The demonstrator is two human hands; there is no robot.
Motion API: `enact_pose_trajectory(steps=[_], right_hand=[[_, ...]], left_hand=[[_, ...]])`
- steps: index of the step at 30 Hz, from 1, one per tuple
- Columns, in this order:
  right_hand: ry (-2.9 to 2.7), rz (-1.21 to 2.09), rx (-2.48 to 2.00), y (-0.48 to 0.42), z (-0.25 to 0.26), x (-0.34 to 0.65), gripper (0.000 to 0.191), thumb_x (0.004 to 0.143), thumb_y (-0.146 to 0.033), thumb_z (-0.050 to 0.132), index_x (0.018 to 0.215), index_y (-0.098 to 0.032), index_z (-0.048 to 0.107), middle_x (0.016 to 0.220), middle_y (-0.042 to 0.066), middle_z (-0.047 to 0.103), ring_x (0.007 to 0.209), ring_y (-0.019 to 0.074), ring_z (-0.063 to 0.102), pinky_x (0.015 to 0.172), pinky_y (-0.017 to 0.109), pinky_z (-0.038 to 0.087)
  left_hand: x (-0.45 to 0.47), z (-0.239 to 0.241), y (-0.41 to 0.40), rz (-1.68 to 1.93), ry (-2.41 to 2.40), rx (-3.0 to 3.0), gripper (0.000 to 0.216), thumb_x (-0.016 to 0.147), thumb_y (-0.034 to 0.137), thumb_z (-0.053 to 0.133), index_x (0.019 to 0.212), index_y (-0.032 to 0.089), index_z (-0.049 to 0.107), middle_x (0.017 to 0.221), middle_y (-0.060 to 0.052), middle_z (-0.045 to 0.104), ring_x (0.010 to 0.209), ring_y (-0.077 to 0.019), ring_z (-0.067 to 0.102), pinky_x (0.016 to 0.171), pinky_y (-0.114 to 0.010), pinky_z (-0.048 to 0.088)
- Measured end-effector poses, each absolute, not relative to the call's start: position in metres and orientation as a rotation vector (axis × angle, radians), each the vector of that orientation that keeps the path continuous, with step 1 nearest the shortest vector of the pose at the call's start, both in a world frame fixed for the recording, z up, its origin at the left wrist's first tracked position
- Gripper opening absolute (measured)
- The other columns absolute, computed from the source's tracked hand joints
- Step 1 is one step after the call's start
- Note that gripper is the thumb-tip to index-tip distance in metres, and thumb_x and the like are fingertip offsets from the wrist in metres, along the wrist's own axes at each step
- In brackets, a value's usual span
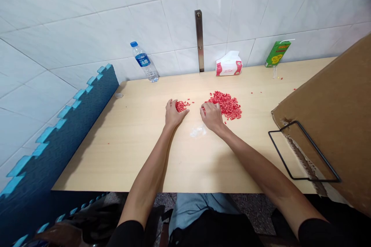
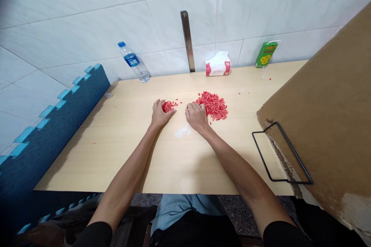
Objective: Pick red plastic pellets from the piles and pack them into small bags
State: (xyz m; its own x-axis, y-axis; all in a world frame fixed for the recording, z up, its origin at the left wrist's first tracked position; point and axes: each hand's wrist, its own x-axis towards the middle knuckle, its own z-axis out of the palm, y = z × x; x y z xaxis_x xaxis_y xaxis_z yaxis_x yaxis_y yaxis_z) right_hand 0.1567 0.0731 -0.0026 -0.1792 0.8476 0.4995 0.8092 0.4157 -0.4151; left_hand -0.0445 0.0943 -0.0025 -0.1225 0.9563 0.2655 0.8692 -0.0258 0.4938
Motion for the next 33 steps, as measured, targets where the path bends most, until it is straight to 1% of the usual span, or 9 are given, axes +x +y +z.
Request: enact_pose_trajectory(steps=[5,8,13,16,18,24,26,30,33], right_hand=[[-1.889,0.136,-1.416,0.073,-0.004,0.159,0.018,0.094,-0.024,0.04,0.09,-0.019,0.057,0.088,0.006,0.067,0.085,0.0212,0.058,0.082,0.036,0.03],[-1.847,0.178,-1.425,0.074,-0.005,0.159,0.018,0.094,-0.025,0.04,0.09,-0.02,0.056,0.087,0.006,0.067,0.083,0.0211,0.058,0.081,0.036,0.031],[-1.832,0.198,-1.422,0.075,-0.005,0.159,0.016,0.093,-0.024,0.042,0.088,-0.02,0.056,0.086,0.005,0.067,0.082,0.0209,0.059,0.082,0.035,0.032],[-1.835,0.208,-1.429,0.075,-0.004,0.159,0.015,0.093,-0.024,0.042,0.087,-0.02,0.056,0.085,0.005,0.067,0.081,0.0209,0.059,0.08,0.035,0.032],[-1.843,0.217,-1.43,0.075,-0.003,0.159,0.015,0.093,-0.024,0.043,0.086,-0.021,0.056,0.085,0.004,0.067,0.081,0.0205,0.059,0.079,0.035,0.032],[-1.855,0.215,-1.419,0.076,-0.004,0.159,0.014,0.092,-0.024,0.044,0.085,-0.02,0.055,0.083,0.003,0.066,0.08,0.0191,0.059,0.078,0.033,0.032],[-1.857,0.211,-1.412,0.076,-0.005,0.159,0.014,0.092,-0.024,0.044,0.084,-0.02,0.055,0.082,0.003,0.066,0.078,0.0185,0.059,0.077,0.033,0.032],[-1.86,0.22,-1.403,0.077,-0.005,0.159,0.013,0.091,-0.023,0.044,0.084,-0.02,0.055,0.081,0.002,0.065,0.077,0.0179,0.058,0.077,0.032,0.033],[-1.86,0.238,-1.4,0.077,-0.006,0.158,0.013,0.091,-0.022,0.044,0.084,-0.02,0.055,0.08,0.003,0.065,0.076,0.0183,0.058,0.077,0.032,0.033]], left_hand=[[-0.039,-0.002,0.096,0.688,2.176,2.039,0.094,0.061,0.065,0.07,0.138,0.022,0.037,0.153,-0.019,0.022,0.143,-0.0392,0.018,0.114,-0.058,0.015],[-0.036,-0.004,0.103,0.67,2.164,2.061,0.094,0.064,0.068,0.066,0.138,0.019,0.036,0.152,-0.022,0.024,0.143,-0.039,0.017,0.114,-0.056,0.017],[-0.029,-0.007,0.118,0.743,2.118,2.146,0.079,0.074,0.062,0.061,0.134,0.015,0.041,0.144,-0.022,0.038,0.138,-0.0369,0.028,0.112,-0.051,0.023],[-0.024,-0.005,0.123,0.763,2.1,2.192,0.065,0.078,0.057,0.058,0.129,0.016,0.047,0.132,-0.02,0.05,0.129,-0.0354,0.04,0.108,-0.05,0.028],[-0.021,-0.003,0.124,0.759,2.097,2.211,0.06,0.08,0.055,0.056,0.126,0.018,0.05,0.124,-0.018,0.055,0.124,-0.0352,0.044,0.106,-0.051,0.029],[-0.01,0.004,0.124,0.664,2.096,2.243,0.062,0.076,0.061,0.057,0.126,0.025,0.051,0.123,-0.016,0.056,0.124,-0.0392,0.04,0.104,-0.06,0.024],[-0.007,0.004,0.127,0.669,2.108,2.243,0.054,0.078,0.06,0.056,0.119,0.024,0.056,0.118,-0.016,0.058,0.12,-0.0381,0.042,0.102,-0.058,0.026],[-0.006,0.002,0.136,0.675,2.086,2.301,0.036,0.085,0.052,0.049,0.096,0.021,0.063,0.105,-0.014,0.061,0.111,-0.0331,0.047,0.097,-0.049,0.032],[-0.008,0.0,0.139,0.688,2.058,2.347,0.03,0.088,0.045,0.047,0.092,0.021,0.064,0.101,-0.012,0.061,0.107,-0.0299,0.048,0.095,-0.044,0.033]])
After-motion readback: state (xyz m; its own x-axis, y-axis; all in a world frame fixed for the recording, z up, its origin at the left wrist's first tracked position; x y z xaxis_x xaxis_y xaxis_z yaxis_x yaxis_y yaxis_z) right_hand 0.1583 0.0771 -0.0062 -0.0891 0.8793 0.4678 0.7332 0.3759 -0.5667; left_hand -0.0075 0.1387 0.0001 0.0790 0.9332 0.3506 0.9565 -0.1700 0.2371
